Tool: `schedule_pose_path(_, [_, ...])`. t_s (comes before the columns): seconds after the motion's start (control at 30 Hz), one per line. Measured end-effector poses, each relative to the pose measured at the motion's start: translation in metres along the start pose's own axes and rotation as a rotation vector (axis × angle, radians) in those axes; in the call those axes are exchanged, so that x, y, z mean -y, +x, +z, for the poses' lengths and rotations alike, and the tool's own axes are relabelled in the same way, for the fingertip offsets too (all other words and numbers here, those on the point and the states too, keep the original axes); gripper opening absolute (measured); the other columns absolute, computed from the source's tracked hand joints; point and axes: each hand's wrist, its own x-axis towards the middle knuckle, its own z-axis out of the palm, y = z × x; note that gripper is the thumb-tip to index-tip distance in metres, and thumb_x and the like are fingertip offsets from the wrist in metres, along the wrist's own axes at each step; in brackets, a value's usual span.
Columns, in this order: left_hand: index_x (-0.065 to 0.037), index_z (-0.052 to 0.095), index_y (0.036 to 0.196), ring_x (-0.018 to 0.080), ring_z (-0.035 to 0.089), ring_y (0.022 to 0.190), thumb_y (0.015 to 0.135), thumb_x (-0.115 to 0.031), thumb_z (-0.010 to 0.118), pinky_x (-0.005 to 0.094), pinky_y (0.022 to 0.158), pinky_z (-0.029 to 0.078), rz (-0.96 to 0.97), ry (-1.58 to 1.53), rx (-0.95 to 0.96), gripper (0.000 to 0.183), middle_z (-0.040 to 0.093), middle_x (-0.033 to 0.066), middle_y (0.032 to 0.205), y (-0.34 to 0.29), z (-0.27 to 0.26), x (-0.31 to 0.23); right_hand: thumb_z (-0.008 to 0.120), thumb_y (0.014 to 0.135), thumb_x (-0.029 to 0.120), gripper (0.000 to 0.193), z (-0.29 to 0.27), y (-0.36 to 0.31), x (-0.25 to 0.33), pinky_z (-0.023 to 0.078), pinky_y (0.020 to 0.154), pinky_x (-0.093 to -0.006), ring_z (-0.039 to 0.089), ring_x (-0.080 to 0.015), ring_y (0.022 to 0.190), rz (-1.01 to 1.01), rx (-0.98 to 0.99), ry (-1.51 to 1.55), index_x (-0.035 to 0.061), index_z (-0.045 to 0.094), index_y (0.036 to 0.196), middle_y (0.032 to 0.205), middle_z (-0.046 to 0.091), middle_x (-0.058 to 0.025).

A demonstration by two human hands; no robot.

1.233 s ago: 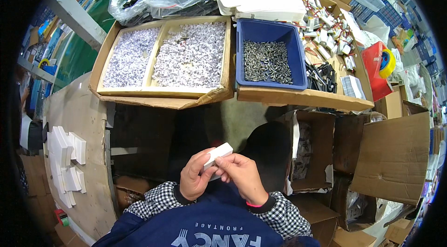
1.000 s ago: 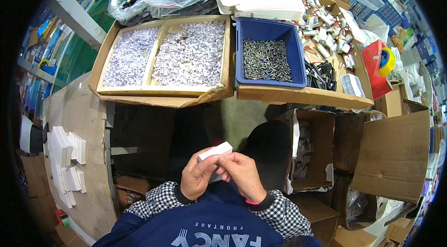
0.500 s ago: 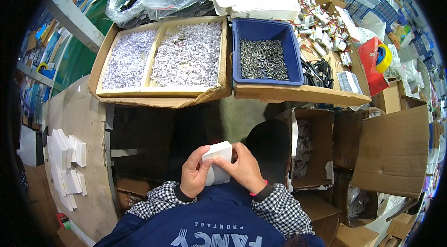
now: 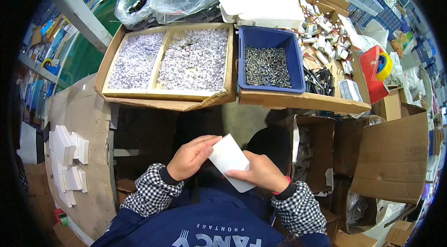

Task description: The person assembles small electronic components by inserting a cylindrical battery into a white plastic housing, then inserting a metal pin and a small white piece. The person repeats this process multiple times, handling batteries, housings, pins, and white pieces.

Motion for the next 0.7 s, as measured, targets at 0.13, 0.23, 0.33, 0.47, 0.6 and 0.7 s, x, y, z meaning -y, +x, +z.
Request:
schedule_pose_path(0.13, [-0.001, 0.03, 0.141, 0.0374, 0.037, 0.129, 0.06, -0.042, 0.08, 0.0502, 0.106, 0.032, 0.338, 0.698, 0.191, 0.104, 0.035, 0.0197, 0.144, 0.004, 0.005, -0.005, 0.068, 0.077, 0.053, 0.064, -0.026, 0.002, 0.005, 0.054, 0.071, -0.0374, 0.068, -0.0344, 0.079, 0.081, 0.214, -0.186, -0.0013, 0.06, 0.111, 0.088, 0.068, -0.0219])
schedule_pose_path(0.23, [-0.003, 0.035, 0.139, 0.0359, 0.036, 0.129, 0.056, -0.035, 0.082, 0.052, 0.106, 0.031, 0.418, 0.916, 0.27, 0.101, 0.039, 0.0163, 0.141, 0.005, 0.023, -0.012, 0.066, 0.079, 0.054, 0.067, -0.036, 0.004, 0.011, 0.053, 0.072, -0.0381, 0.067, -0.0358, 0.08, 0.093, 0.324, -0.224, -0.0025, 0.058, 0.115, 0.088, 0.067, -0.0232])
schedule_pose_path(0.33, [-0.003, 0.036, 0.138, 0.0298, 0.043, 0.119, 0.06, -0.041, 0.081, 0.0489, 0.104, 0.033, 0.372, 0.955, 0.237, 0.098, 0.049, 0.0102, 0.118, 0.002, 0.035, -0.019, 0.06, 0.083, 0.057, 0.068, -0.044, 0.004, 0.022, 0.053, 0.074, -0.0386, 0.066, -0.0382, 0.082, 0.044, 0.403, -0.194, -0.0001, 0.055, 0.12, 0.092, 0.066, -0.0254])
schedule_pose_path(0.47, [-0.003, 0.035, 0.138, 0.0302, 0.049, 0.103, 0.06, -0.035, 0.083, 0.043, 0.096, 0.04, 0.367, 0.55, 0.136, 0.097, 0.048, 0.0137, 0.108, -0.003, 0.04, -0.019, 0.056, 0.087, 0.056, 0.067, -0.071, -0.006, 0.042, 0.053, 0.073, -0.036, 0.066, -0.0362, 0.083, -0.036, 0.42, -0.085, 0.0004, 0.054, 0.124, 0.093, 0.067, -0.0241])
schedule_pose_path(0.6, [-0.003, 0.041, 0.128, 0.0341, 0.048, 0.108, 0.058, -0.034, 0.087, 0.0412, 0.096, 0.04, 0.257, 0.256, 0.103, 0.088, 0.047, 0.0161, 0.115, -0.002, 0.038, -0.007, 0.065, 0.088, 0.035, 0.048, -0.11, -0.03, 0.06, 0.054, 0.07, -0.0267, 0.069, -0.0174, 0.079, -0.21, 0.236, -0.179, 0.0073, 0.055, 0.127, 0.091, 0.07, -0.0126])
schedule_pose_path(0.7, [-0.004, 0.041, 0.124, 0.0324, 0.048, 0.11, 0.058, -0.034, 0.088, 0.0395, 0.097, 0.039, 0.174, 0.124, 0.14, 0.085, 0.047, 0.0159, 0.117, -0.008, 0.038, 0.002, 0.063, 0.09, 0.019, 0.021, -0.14, -0.038, 0.061, 0.052, 0.065, -0.0264, 0.065, -0.0102, 0.071, -0.13, -0.161, 0.118, 0.0015, 0.066, 0.101, 0.082, 0.069, -0.0056])
